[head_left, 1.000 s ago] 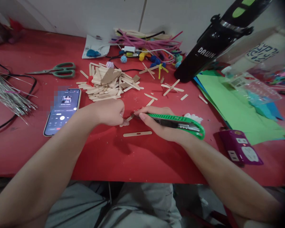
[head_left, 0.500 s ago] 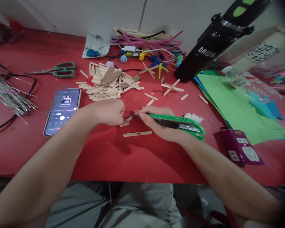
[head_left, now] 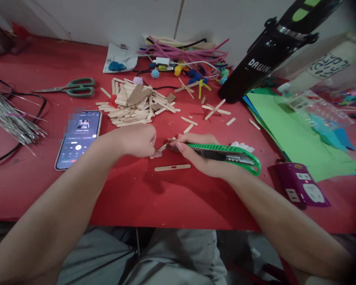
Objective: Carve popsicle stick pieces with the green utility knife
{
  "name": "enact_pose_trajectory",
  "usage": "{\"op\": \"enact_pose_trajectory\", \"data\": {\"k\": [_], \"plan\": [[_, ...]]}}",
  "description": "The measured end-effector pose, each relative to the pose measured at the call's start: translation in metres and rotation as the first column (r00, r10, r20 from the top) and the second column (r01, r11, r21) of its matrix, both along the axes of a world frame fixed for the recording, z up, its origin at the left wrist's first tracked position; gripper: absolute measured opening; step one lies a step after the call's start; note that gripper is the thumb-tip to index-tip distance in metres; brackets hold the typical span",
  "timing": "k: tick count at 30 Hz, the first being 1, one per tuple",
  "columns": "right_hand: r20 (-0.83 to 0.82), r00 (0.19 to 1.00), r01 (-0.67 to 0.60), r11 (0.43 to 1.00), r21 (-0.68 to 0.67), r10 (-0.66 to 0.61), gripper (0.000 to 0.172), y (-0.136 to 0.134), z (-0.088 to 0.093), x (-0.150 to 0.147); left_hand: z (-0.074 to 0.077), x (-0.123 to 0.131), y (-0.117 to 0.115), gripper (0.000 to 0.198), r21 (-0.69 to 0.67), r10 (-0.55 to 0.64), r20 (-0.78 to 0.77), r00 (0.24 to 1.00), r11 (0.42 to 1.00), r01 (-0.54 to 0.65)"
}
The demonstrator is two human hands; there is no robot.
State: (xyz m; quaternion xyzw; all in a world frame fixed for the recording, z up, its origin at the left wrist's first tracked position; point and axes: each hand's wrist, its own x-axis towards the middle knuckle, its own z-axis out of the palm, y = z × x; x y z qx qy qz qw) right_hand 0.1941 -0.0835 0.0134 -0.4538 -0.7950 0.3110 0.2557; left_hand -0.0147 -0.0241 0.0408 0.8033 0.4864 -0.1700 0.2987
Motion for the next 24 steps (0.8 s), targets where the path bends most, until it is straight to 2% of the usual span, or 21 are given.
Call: {"op": "enact_pose_trajectory", "data": {"k": [5,17,24], "plan": [[-0.073,0.997,0.039,0.999,0.009,-0.038,0.027,0.001,-0.006,0.002,-0.002,-0.001,0.001,0.036,0.010,-0.020,0.018,1.000,1.000,0.020],[-0.036,0.999,0.013,0.999,0.053,-0.011,0.026,-0.001,-0.002,-0.001,-0.002,-0.002,0.001,0.037,0.015,-0.051,0.036,0.998,0.999,0.050],[-0.003,1.000,0.010,1.000,-0.016,-0.010,0.028,-0.001,0.005,-0.001,0.002,0.001,0.000,0.035,-0.001,-0.039,0.007,0.999,0.999,0.039]]}}
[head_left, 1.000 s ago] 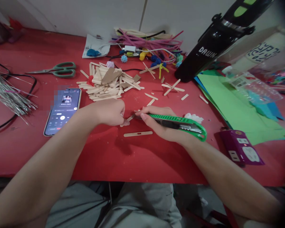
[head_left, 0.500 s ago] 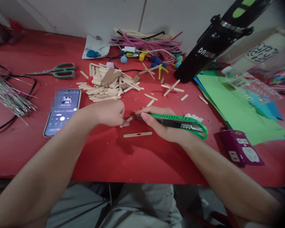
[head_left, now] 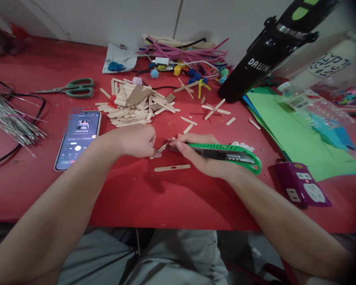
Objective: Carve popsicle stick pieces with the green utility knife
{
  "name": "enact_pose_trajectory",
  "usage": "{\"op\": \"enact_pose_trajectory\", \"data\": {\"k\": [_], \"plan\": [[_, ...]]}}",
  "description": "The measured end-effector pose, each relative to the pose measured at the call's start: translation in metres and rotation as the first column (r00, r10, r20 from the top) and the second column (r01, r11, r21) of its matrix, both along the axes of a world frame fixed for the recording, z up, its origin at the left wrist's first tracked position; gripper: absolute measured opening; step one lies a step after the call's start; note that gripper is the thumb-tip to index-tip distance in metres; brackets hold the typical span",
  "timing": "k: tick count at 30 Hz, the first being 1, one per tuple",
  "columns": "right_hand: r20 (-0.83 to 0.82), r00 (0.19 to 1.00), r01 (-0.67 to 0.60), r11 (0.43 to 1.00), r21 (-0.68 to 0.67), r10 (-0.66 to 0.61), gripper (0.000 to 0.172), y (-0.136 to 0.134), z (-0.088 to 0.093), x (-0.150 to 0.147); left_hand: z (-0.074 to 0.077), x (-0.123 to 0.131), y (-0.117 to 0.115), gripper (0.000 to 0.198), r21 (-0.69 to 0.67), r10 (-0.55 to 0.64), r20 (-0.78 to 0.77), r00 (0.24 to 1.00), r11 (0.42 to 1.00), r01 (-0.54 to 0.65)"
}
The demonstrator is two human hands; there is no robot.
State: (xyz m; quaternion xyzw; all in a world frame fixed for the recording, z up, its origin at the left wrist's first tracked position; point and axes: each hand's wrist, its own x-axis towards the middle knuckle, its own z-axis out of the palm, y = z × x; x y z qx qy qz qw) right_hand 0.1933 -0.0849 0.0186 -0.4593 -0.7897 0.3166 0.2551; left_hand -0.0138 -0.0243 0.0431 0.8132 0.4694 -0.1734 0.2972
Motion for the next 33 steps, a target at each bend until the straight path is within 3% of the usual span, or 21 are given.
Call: {"op": "enact_pose_trajectory", "data": {"k": [3,10,33], "plan": [[-0.028,1.000,0.004,1.000,-0.016,-0.004,0.027,0.000,-0.003,0.000,0.000,0.000,0.000,0.037,0.004,0.000,-0.002,1.000,1.000,0.000],[-0.040,0.999,0.001,0.996,0.085,0.003,0.024,0.002,-0.008,0.000,-0.003,-0.002,0.001,0.039,0.004,-0.002,0.019,1.000,1.000,0.002],[-0.029,1.000,-0.004,0.996,0.089,0.007,0.026,0.002,-0.010,0.001,-0.008,-0.004,0.003,0.042,0.025,-0.021,0.026,0.999,0.999,0.020]]}}
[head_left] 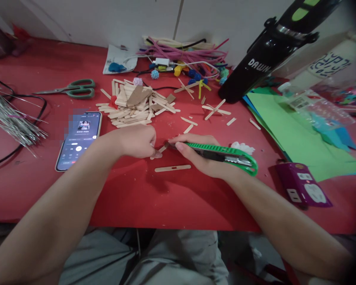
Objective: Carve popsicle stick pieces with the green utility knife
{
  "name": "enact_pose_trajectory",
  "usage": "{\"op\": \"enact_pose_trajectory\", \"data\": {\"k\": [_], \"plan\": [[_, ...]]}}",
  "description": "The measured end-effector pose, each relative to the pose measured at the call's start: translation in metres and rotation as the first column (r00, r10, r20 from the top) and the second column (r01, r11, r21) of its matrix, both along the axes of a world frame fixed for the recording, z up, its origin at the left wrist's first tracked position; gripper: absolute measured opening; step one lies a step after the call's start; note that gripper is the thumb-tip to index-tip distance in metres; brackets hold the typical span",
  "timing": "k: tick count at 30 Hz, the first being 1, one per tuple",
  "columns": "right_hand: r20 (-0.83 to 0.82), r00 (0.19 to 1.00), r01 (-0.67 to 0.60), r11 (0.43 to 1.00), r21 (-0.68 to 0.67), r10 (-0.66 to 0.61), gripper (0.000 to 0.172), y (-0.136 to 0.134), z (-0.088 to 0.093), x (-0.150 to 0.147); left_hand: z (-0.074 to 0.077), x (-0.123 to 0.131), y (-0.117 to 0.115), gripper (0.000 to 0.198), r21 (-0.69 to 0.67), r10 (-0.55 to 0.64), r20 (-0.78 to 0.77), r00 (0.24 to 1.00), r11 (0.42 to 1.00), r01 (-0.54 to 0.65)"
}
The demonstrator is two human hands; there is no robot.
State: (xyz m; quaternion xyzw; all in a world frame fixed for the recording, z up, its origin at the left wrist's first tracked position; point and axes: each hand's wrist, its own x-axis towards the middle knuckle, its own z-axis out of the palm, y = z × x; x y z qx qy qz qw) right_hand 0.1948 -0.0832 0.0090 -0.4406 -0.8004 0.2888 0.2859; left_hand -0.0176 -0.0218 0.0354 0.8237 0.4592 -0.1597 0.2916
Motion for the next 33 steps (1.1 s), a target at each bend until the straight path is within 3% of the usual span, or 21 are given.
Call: {"op": "enact_pose_trajectory", "data": {"k": [20,27,33], "plan": [[0.002,1.000,0.000,1.000,0.001,0.000,0.025,-0.002,0.001,-0.002,0.002,0.002,0.000,0.037,-0.027,0.028,-0.002,1.000,0.999,-0.028],[0.038,0.999,-0.028,0.999,-0.043,0.030,0.023,-0.002,0.013,-0.003,0.001,0.001,0.000,0.032,-0.033,0.070,-0.008,0.998,0.997,-0.070],[0.026,0.999,-0.040,0.996,-0.085,0.043,0.024,0.000,0.007,0.002,0.002,0.001,0.000,0.036,-0.032,0.075,-0.009,0.997,0.997,-0.075]]}}
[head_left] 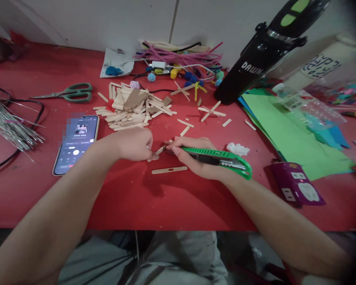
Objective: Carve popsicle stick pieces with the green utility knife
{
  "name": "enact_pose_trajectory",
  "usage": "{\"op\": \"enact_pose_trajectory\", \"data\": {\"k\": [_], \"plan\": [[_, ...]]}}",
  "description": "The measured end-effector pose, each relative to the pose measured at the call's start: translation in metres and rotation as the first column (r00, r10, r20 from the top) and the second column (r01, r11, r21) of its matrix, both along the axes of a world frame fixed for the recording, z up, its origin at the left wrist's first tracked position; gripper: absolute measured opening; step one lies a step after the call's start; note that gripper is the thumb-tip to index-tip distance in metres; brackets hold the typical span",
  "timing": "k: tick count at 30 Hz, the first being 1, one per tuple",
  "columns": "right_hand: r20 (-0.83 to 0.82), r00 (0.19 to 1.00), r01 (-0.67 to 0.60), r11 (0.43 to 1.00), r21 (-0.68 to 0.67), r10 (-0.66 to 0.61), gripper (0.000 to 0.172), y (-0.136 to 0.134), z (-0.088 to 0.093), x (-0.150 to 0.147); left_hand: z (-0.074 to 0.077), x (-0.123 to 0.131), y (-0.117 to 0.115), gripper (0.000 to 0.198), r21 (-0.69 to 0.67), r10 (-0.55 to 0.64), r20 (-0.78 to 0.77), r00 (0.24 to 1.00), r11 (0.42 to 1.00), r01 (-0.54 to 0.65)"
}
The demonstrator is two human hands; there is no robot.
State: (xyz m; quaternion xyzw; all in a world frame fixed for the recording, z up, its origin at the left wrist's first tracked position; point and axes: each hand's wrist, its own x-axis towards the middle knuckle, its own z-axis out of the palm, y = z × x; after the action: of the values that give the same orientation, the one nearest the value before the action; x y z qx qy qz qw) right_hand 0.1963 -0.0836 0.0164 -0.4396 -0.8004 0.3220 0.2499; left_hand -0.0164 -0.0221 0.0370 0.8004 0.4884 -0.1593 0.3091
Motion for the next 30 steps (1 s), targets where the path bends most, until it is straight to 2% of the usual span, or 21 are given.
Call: {"op": "enact_pose_trajectory", "data": {"k": [4,15,24,30], "plan": [[-0.066,0.997,0.034,0.999,-0.022,-0.036,0.026,0.0038,-0.0048,0.0011,0.0012,0.0004,0.0000,0.041,-0.005,-0.016,-0.010,1.000,1.000,0.015],[-0.038,0.998,0.048,0.997,-0.060,-0.051,0.034,0.0075,0.0000,-0.0011,-0.0028,-0.0036,0.0036,0.038,0.015,-0.060,-0.005,0.998,0.998,0.060],[-0.047,0.998,0.030,0.999,-0.023,-0.031,0.031,0.0043,-0.0010,-0.0009,0.0051,-0.0004,0.0014,0.032,0.002,-0.043,-0.038,0.998,0.999,0.043],[-0.067,0.998,0.016,1.000,-0.002,-0.016,0.033,0.0059,-0.0024,-0.0010,0.0050,-0.0012,0.0028,0.031,-0.019,-0.048,0.009,0.999,0.999,0.048]]}}
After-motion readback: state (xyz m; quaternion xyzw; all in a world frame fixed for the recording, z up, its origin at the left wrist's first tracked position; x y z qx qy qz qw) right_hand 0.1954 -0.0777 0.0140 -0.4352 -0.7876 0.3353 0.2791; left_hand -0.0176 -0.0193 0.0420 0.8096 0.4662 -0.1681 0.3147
